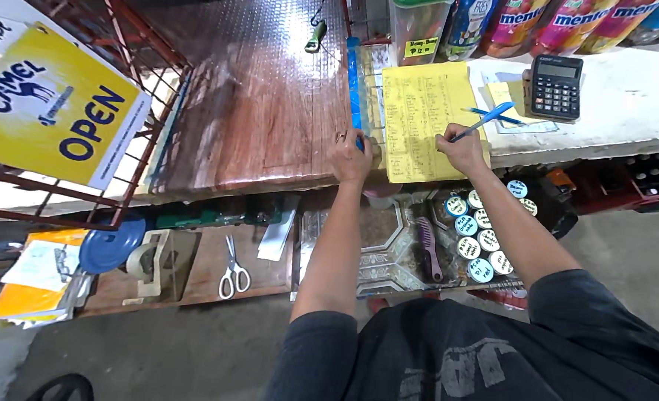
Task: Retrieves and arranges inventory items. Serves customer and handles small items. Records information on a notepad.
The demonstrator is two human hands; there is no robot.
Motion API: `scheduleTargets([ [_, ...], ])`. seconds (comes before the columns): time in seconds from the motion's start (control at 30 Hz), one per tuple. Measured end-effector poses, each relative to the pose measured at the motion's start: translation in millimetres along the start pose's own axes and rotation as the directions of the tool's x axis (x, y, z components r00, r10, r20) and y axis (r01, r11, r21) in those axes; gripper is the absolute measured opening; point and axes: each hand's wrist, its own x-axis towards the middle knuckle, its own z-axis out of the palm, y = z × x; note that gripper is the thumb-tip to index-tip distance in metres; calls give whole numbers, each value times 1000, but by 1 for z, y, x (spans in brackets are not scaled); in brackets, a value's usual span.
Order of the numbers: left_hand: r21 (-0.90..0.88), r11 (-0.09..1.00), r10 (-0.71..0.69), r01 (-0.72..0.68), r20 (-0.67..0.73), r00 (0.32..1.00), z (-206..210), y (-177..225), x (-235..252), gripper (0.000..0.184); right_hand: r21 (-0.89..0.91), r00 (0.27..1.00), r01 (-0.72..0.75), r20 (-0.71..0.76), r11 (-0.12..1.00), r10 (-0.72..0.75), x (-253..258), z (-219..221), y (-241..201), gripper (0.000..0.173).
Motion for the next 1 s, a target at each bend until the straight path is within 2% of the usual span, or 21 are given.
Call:
scheduleTargets([
  [0.1,0,1000,-12,12,5,1000,-1,1,0,22,-70,998,64,-3,995,-64,-3,3,-2,29],
  [0.33,20,1000,-5,5,-12,1000,1,0,-1,19,7,999,42,9,999,-43,2,2,4,27],
  [0.53,14,1000,-1,2,-26,1000,2,-1,-1,20,0,998,62,19,998,-62,1,1,6,28],
  [0.7,29,1000,4,-3,-35,999,3,-1,-2,20,50,999,32,-19,998,-31,1,1,7,27],
  [0.87,27,1000,-7,8,-19,1000,1,0,-1,20,29,993,115,3,993,-115,-2,1,9,31],
  [1.0,10,1000,-16,16,9,1000,0,0,-1,21,86,1000,13,-8,996,-13,0,-6,9,25],
])
